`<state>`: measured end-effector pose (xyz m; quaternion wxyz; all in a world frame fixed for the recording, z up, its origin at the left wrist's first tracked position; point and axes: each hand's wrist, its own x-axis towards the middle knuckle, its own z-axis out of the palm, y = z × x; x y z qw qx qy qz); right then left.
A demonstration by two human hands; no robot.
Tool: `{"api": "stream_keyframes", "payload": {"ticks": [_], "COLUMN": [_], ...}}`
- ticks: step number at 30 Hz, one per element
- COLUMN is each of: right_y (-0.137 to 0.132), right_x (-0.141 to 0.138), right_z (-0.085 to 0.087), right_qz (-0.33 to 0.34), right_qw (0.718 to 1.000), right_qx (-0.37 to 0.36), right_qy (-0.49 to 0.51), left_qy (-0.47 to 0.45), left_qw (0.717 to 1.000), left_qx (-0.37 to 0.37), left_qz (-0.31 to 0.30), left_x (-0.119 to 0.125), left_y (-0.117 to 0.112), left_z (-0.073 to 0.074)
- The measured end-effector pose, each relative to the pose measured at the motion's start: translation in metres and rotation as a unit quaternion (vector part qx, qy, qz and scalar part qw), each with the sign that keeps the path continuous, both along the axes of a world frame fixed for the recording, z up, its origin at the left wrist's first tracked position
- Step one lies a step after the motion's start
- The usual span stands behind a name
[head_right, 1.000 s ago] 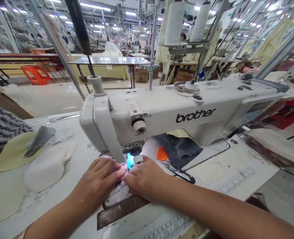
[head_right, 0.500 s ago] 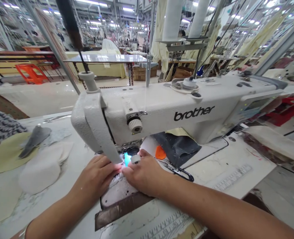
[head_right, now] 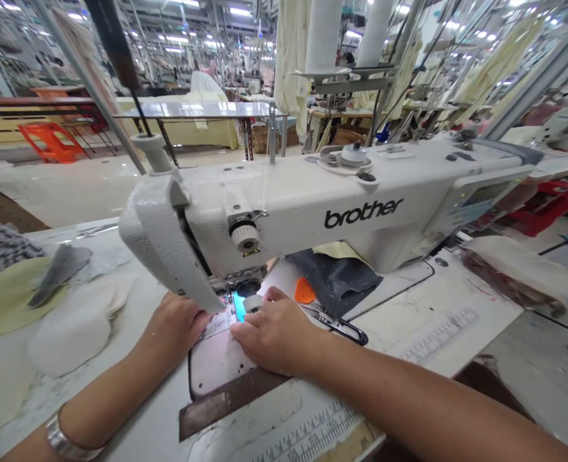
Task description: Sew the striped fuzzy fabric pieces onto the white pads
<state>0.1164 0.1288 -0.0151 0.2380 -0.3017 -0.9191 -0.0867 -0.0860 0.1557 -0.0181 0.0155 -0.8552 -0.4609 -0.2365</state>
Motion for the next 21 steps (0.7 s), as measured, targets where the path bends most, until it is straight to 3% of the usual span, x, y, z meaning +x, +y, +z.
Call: {"api": "stream_keyframes", "payload": {"ticks": [16, 21], "right_y": [0.000, -0.001], "right_x": [0.000, -0.001], "right_z": [-0.006, 0.001], "right_qz": [0.023, 0.037], "right_qw": [0.999, 0.998], "right_qx": [-0.049, -0.059], "right_qy": [-0.006, 0.000], "left_qy": [-0.011, -0.028], "left_qw": [0.999, 0.998], "left_qx": [-0.037, -0.060], "left_qz": [0.020, -0.003], "left_x": [0.003, 0.000], "left_y": [-0.001, -0.022], "left_z": [-0.001, 0.009]}}
